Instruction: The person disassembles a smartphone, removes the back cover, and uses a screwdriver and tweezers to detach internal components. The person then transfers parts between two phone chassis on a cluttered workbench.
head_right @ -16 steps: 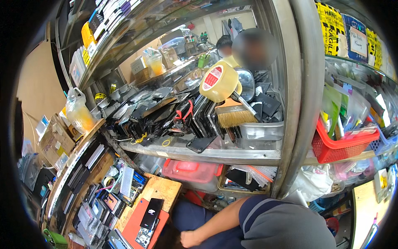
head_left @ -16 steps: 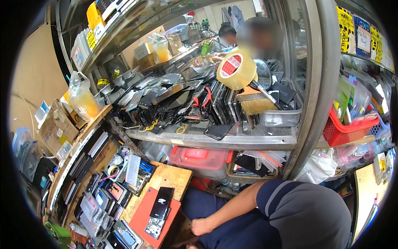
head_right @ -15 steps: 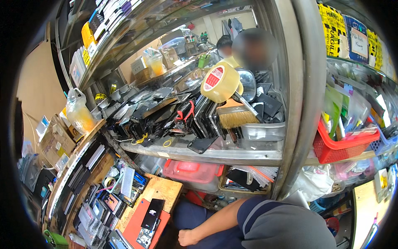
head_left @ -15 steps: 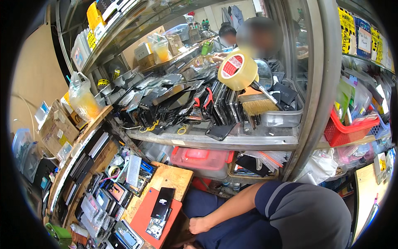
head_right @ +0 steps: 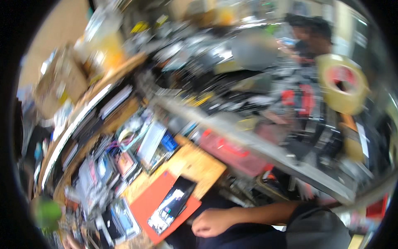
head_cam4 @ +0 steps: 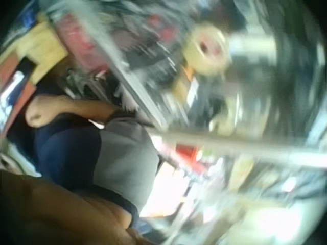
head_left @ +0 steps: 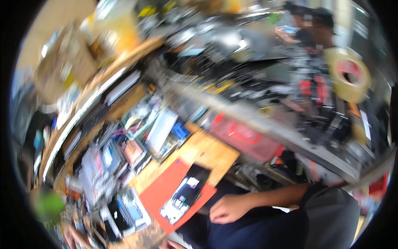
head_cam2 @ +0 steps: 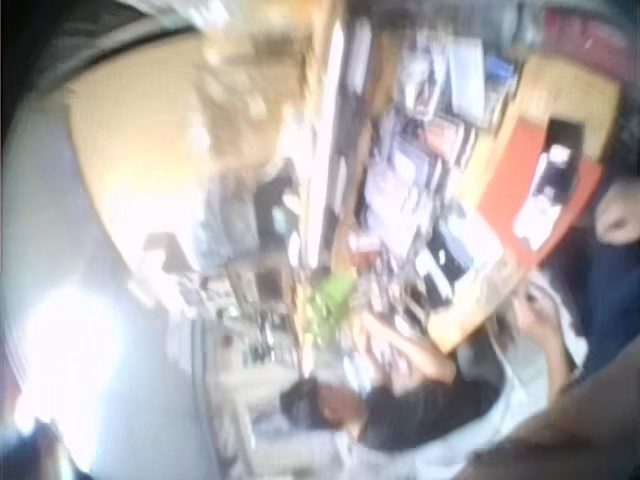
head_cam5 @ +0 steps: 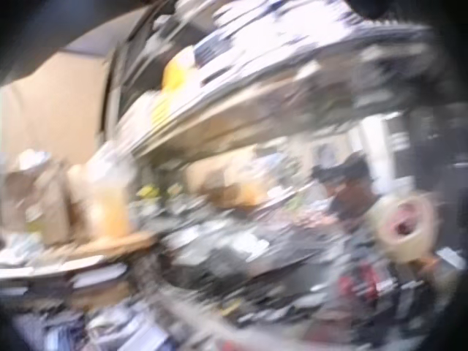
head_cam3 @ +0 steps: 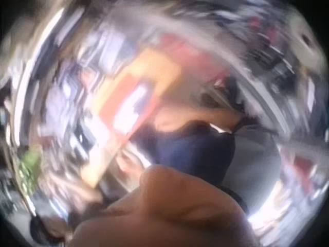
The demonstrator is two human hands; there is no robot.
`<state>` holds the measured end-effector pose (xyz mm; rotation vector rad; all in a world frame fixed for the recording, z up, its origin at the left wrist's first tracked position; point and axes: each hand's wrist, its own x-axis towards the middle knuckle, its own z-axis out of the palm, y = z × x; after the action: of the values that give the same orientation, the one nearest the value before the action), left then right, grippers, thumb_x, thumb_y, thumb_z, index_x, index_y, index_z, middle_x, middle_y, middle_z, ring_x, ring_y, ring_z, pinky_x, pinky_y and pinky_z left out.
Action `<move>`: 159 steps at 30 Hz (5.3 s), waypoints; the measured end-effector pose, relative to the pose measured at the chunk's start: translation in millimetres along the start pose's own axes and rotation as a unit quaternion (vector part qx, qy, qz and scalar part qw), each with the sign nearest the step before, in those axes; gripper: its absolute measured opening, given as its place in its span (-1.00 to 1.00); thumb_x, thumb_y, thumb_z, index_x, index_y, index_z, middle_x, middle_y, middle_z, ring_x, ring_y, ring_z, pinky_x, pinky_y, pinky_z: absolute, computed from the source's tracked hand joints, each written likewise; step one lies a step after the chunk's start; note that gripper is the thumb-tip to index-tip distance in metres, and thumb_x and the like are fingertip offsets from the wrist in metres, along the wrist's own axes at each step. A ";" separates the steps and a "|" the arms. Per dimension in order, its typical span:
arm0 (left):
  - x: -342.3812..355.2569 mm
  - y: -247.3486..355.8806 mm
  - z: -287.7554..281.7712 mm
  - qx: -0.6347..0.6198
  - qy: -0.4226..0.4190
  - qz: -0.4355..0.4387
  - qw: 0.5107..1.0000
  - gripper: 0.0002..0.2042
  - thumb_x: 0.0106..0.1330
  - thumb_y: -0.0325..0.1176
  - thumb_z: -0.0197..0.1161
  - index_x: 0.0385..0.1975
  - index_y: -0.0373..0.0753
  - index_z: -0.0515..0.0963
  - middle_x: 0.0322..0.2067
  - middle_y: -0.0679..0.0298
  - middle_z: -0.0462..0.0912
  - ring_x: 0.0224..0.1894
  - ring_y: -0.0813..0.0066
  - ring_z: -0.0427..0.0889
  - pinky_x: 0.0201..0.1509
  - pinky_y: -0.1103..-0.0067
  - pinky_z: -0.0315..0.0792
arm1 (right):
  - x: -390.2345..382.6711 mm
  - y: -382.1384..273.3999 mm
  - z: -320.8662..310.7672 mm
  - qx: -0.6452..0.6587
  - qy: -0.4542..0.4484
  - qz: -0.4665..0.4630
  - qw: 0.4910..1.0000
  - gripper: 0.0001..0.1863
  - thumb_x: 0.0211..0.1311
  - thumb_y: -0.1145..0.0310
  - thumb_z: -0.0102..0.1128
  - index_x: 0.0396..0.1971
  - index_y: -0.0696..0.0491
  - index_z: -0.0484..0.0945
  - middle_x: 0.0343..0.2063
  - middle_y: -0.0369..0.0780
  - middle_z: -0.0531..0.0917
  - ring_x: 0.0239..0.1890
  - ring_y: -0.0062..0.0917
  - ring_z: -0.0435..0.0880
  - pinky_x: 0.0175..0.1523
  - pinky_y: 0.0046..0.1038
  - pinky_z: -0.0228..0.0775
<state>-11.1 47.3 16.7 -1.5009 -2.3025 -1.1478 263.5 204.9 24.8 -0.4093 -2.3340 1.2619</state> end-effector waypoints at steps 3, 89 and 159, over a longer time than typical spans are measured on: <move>31.4 -66.9 27.9 0.033 0.058 0.010 0.998 -0.85 0.56 -0.52 0.21 -0.05 -0.39 0.69 -0.30 0.13 0.66 -0.38 0.19 0.60 -0.21 0.48 0.54 | -5.3 3.2 -58.6 -0.119 0.264 -0.008 0.957 -0.94 0.24 0.47 0.45 -0.36 0.07 0.71 -0.42 -0.17 0.75 -0.41 -0.29 0.76 -0.26 -0.31 0.60; 82.7 -105.8 37.6 0.011 0.150 -0.063 0.987 -0.87 0.46 -0.53 0.17 -0.18 -0.46 0.62 -0.24 0.05 0.67 -0.20 0.15 0.66 -0.08 0.35 0.53 | 154.5 81.1 -160.0 -0.325 0.022 0.240 0.914 -0.83 0.29 0.45 0.30 -0.19 0.19 0.71 -0.29 0.11 0.77 -0.04 0.06 0.77 0.06 -0.04 0.59; 84.6 -117.8 44.6 0.034 0.160 -0.034 0.986 -0.86 0.30 -0.44 0.18 -0.32 -0.40 0.59 -0.35 0.03 0.61 -0.27 -0.04 0.64 -0.16 0.21 0.48 | 342.8 122.8 -248.0 -0.375 0.500 0.058 0.779 -0.74 0.25 0.24 0.46 -0.14 0.03 0.70 -0.14 -0.02 0.75 -0.06 -0.01 0.76 0.03 -0.06 0.65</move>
<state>-138.8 113.9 -31.0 -1.1270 -2.1627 -1.2128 105.3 603.6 124.8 -1.1481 -1.7026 -0.0538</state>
